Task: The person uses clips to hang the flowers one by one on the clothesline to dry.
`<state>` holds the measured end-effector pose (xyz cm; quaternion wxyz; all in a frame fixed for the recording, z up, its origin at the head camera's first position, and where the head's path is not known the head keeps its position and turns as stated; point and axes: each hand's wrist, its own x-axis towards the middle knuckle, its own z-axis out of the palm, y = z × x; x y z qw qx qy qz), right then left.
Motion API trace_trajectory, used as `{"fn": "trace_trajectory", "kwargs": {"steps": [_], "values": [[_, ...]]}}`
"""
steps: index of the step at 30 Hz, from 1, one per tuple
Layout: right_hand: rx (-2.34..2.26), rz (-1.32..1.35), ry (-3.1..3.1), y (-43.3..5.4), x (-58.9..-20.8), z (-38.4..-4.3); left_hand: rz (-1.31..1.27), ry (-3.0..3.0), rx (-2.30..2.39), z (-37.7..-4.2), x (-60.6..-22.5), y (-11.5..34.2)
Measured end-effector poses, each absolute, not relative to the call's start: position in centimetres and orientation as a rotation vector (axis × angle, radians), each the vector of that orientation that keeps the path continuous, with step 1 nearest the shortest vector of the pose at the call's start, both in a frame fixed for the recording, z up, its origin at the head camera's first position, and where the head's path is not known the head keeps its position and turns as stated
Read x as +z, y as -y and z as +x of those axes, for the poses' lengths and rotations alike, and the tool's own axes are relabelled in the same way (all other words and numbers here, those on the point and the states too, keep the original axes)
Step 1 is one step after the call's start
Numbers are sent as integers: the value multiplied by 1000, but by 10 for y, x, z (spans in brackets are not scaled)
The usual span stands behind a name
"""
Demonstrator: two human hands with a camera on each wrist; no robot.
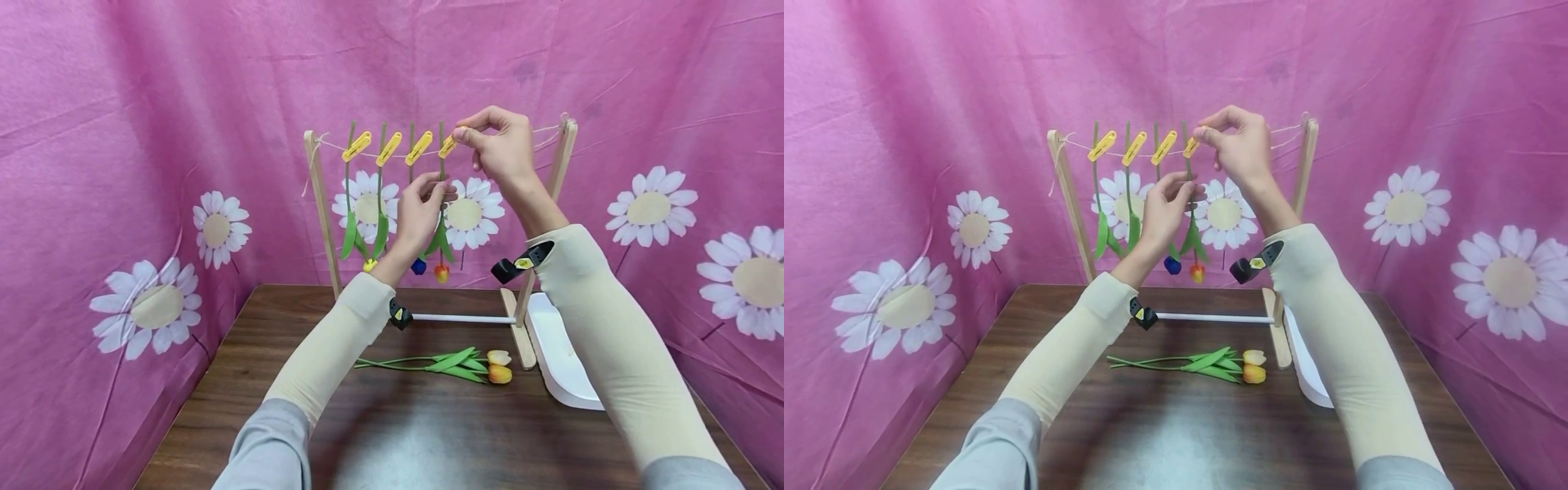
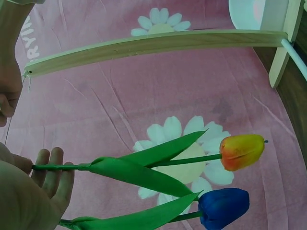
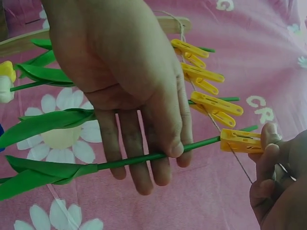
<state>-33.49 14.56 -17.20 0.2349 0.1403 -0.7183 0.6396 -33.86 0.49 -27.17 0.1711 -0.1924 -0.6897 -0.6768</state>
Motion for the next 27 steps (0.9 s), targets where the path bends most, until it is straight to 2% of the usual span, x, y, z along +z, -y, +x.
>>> {"fn": "trace_trajectory", "kwargs": {"steps": [10,27], "values": [[1793,341,2036,-144,-177,-337,-511,1985,-1907,-338,-270,-5],[1674,419,2143,-145,-185,-332,-483,2006,-1903,-337,-269,-4]]}}
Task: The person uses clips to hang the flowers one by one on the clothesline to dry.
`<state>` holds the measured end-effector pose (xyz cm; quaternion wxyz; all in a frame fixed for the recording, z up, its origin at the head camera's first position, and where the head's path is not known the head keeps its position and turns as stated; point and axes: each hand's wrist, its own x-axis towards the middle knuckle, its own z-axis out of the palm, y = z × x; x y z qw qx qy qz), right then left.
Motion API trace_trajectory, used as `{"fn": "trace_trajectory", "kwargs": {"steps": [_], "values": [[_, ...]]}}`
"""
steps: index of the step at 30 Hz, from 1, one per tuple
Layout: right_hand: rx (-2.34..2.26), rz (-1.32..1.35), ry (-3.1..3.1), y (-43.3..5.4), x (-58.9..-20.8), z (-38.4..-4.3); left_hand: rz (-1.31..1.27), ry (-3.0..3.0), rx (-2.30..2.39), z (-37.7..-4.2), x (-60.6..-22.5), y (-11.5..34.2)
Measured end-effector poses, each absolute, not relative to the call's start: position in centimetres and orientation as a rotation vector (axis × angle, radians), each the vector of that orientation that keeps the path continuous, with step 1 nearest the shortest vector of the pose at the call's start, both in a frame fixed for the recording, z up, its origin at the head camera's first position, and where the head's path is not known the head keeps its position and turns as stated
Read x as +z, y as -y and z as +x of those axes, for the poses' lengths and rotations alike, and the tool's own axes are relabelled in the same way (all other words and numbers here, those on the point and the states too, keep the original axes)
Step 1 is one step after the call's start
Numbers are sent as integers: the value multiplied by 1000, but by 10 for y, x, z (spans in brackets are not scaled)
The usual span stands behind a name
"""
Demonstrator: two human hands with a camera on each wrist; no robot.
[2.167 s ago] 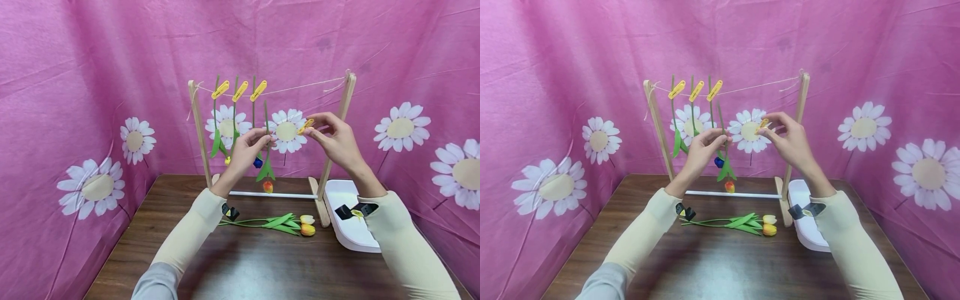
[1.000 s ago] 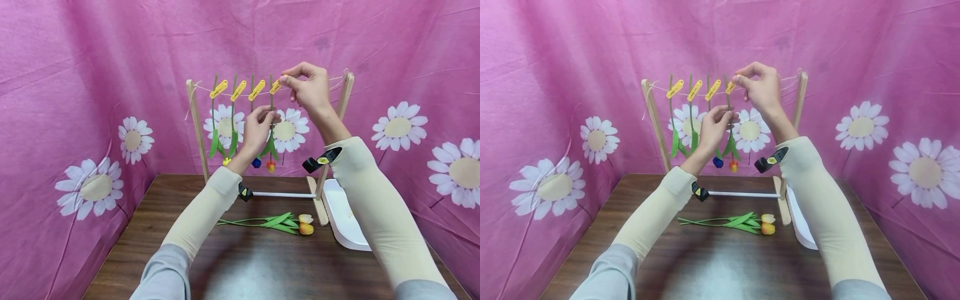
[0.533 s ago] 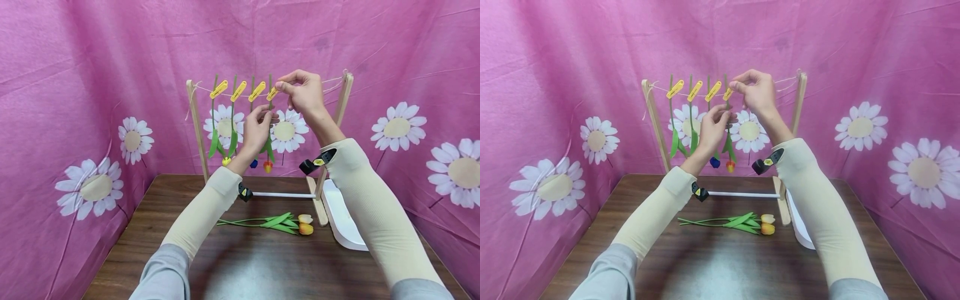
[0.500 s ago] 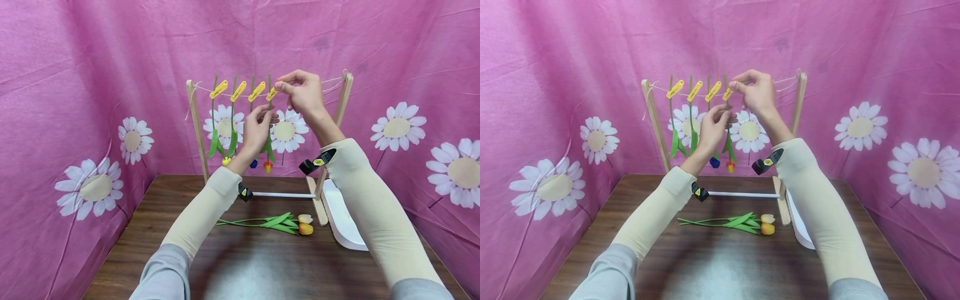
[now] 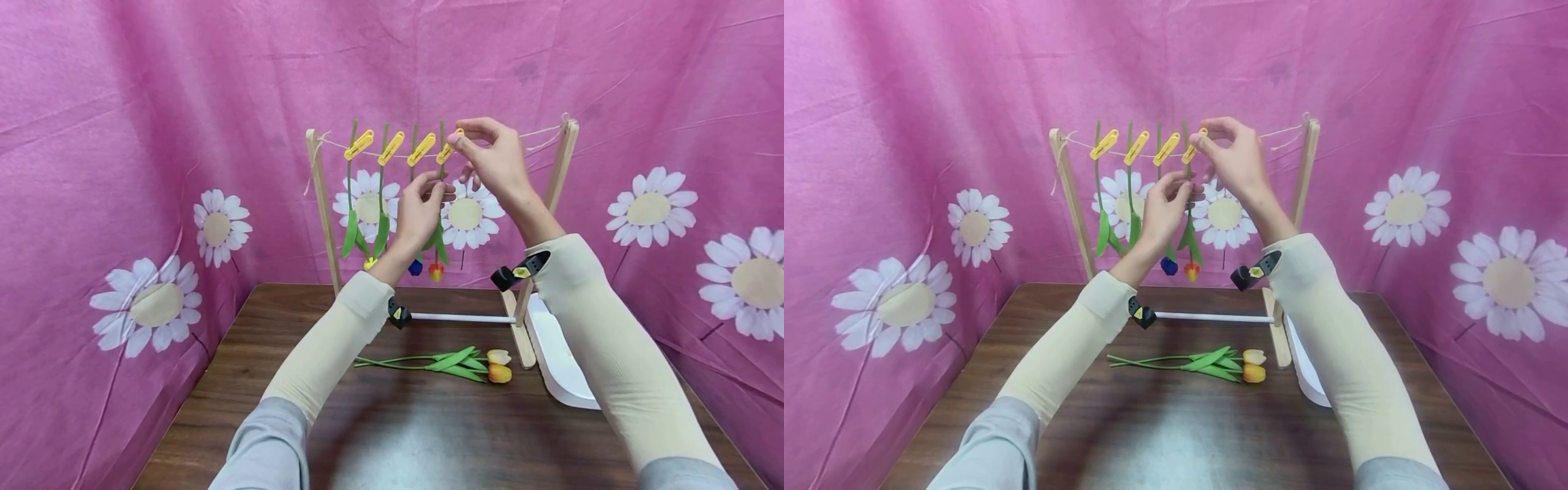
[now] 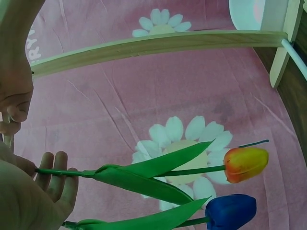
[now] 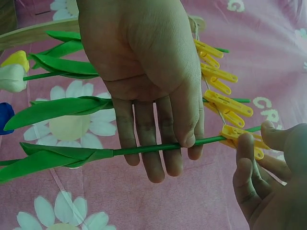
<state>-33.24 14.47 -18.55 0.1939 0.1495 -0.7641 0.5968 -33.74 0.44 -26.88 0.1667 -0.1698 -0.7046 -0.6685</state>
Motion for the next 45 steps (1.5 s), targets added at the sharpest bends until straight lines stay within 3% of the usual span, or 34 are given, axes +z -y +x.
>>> {"fn": "trace_trajectory", "kwargs": {"steps": [21,35,45], "values": [[1666,380,1904,-194,-223,-306,-632,2185,-1613,-305,-288,37],[1288,230,2365,-285,-287,-291,-697,2379,-1560,-299,-343,86],[789,298,2767,-339,-336,-288,-800,2580,-1513,-299,-393,118]]}}
